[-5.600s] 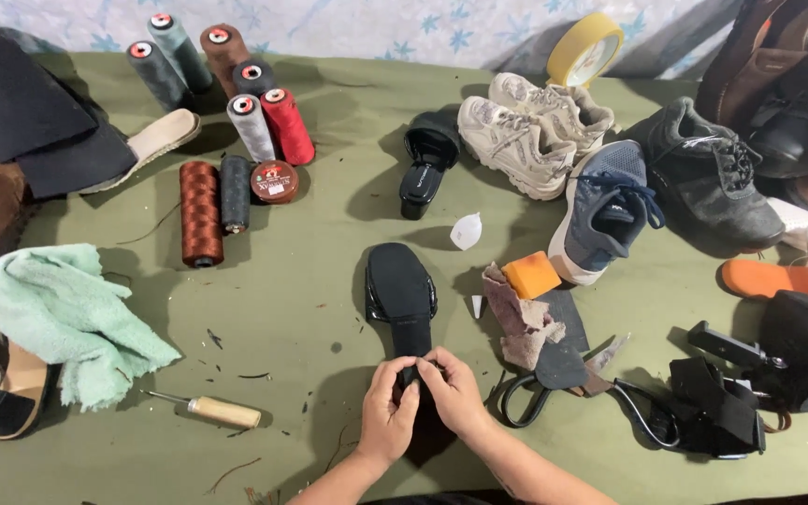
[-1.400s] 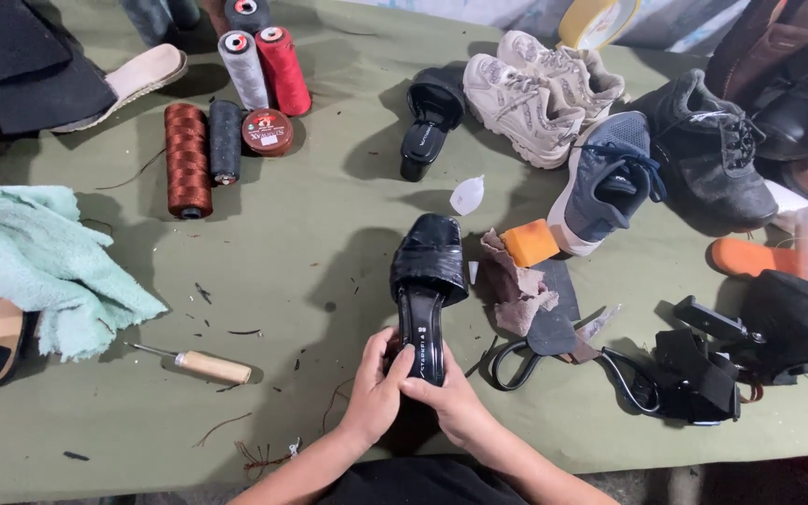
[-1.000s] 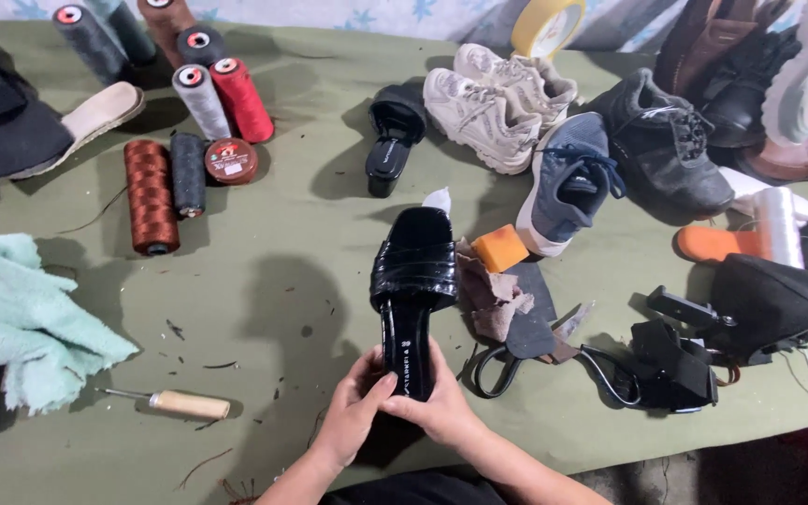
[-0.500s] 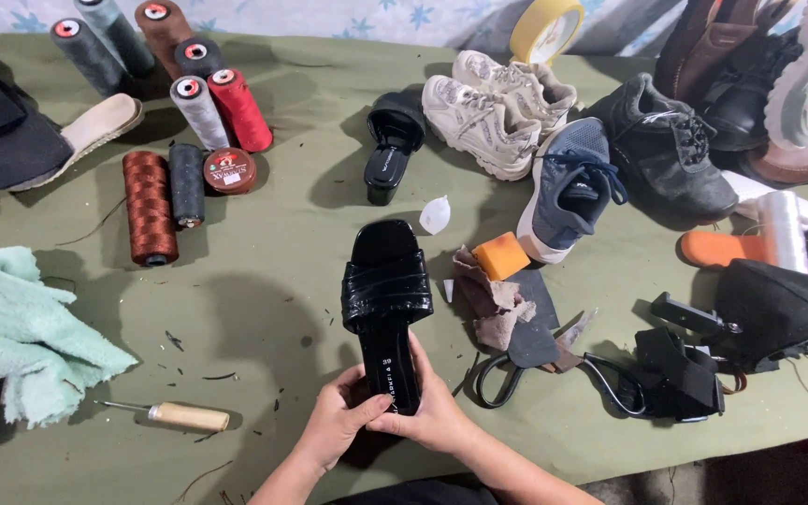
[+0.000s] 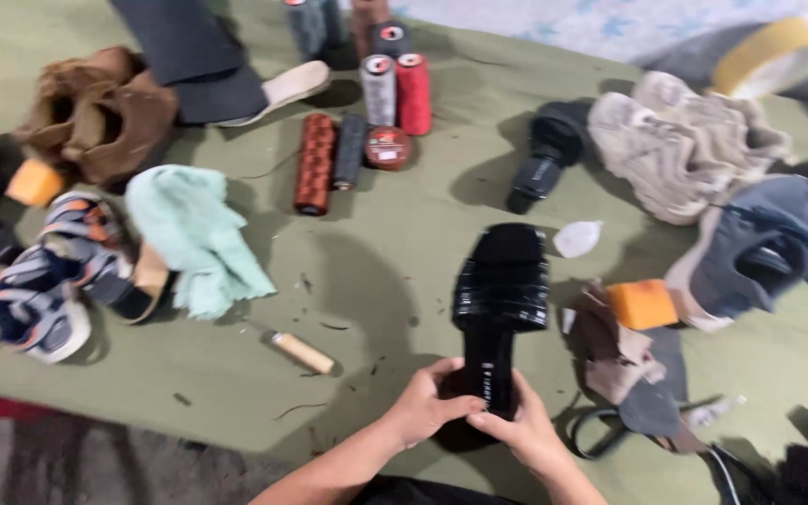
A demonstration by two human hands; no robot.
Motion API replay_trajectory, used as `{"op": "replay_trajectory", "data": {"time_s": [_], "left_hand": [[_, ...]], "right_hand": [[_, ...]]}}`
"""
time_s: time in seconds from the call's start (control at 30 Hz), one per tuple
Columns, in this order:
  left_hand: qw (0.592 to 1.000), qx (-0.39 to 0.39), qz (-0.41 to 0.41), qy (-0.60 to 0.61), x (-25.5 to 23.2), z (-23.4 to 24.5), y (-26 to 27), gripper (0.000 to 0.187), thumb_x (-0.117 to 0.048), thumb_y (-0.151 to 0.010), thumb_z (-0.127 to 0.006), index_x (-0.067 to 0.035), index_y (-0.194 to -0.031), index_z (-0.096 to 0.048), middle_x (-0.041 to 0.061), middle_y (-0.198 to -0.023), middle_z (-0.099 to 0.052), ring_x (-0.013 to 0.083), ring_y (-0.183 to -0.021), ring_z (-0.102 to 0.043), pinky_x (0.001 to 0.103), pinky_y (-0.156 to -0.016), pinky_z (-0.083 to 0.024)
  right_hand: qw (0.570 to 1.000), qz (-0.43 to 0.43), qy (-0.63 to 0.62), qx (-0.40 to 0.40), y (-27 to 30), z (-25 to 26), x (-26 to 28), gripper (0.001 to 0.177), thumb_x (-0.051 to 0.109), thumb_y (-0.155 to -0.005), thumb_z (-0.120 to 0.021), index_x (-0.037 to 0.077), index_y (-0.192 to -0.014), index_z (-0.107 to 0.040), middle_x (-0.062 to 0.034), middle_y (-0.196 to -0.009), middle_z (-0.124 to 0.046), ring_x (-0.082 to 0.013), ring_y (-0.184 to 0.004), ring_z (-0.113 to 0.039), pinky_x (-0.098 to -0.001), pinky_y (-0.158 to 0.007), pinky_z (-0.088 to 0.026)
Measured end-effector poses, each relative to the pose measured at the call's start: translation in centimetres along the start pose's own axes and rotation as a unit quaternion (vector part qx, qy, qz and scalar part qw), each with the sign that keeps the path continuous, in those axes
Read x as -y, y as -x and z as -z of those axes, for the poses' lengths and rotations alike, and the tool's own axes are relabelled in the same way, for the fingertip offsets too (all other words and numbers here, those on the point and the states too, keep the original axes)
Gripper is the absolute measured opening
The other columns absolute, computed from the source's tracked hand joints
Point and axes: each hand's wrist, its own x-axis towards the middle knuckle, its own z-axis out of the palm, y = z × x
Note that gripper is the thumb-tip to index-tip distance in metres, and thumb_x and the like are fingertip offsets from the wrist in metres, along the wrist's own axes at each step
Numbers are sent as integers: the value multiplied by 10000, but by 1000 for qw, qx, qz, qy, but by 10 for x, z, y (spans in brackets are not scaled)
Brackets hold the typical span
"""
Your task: The person applies glue to the sole of a black high-heeled shoe and presses a black fabric piece onto it. They smooth the fabric, turn the shoe over to inspect the sides, and then apply glue to the heel area to attach another piece of fabric.
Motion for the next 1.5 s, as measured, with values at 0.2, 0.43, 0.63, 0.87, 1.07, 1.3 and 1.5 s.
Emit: {"op": "replay_trajectory", "data": {"time_s": [0.2,0.43,0.63,0.87,1.07,1.3,1.5], "left_hand": [[998,56,7,-10,-6,-4,3,477,-119,-831,-803,-76,-1281,-651,18,-1115,-715,97,-1015,-661,257,-964,-561],[996,45,40,-62,-24,-8,10,520,-265,-789,-807,-131,-1271,-663,-11,-1149,-633,111,-1066,-638,251,-1002,-530],[995,36,46,-81,-23,-6,7,588,-292,-800,-786,-136,-1348,-642,13,-1205,-535,120,-1072,-630,253,-1001,-534],[996,49,53,-55,-23,-6,8,553,-236,-805,-790,-103,-1315,-624,39,-1224,-578,143,-1051,-670,268,-969,-582],[994,52,58,-80,-23,-7,7,497,-272,-779,-816,-120,-1231,-679,-8,-1142,-661,96,-1018,-658,235,-934,-556],[991,60,16,-120,-15,-4,10,503,-367,-763,-815,-133,-1187,-680,-1,-1139,-636,104,-1014,-630,244,-921,-530],[991,49,-49,-115,8,0,0,313,-227,-794,-855,-126,-1055,-714,-23,-1005,-672,80,-892,-661,236,-852,-550]], "right_hand": [[997,56,1,-45,0,5,-24,769,136,-593,-902,-13,-1295,-625,-156,-1131,-759,-218,-1008,-694,-358,-905,-564],[994,51,-52,-78,-4,9,-37,709,25,-637,-840,-45,-1303,-606,-212,-1150,-731,-302,-1038,-694,-421,-947,-550],[993,79,-10,-85,-3,2,-34,690,106,-644,-877,5,-1277,-621,-131,-1065,-702,-225,-964,-659,-362,-880,-533],[993,92,-10,-72,-8,13,-51,734,130,-638,-891,3,-1300,-601,-124,-1079,-702,-210,-976,-663,-346,-855,-543],[992,83,-29,-88,3,5,-38,693,52,-644,-859,-25,-1291,-623,-170,-1104,-726,-283,-1020,-706,-393,-930,-563],[993,95,-19,-73,0,8,-49,653,93,-652,-868,-19,-1258,-652,-165,-1080,-745,-283,-996,-720,-394,-891,-578],[989,117,48,-72,0,7,-36,729,231,-635,-910,24,-1279,-638,-124,-1167,-772,-188,-1063,-706,-340,-933,-562]]}}
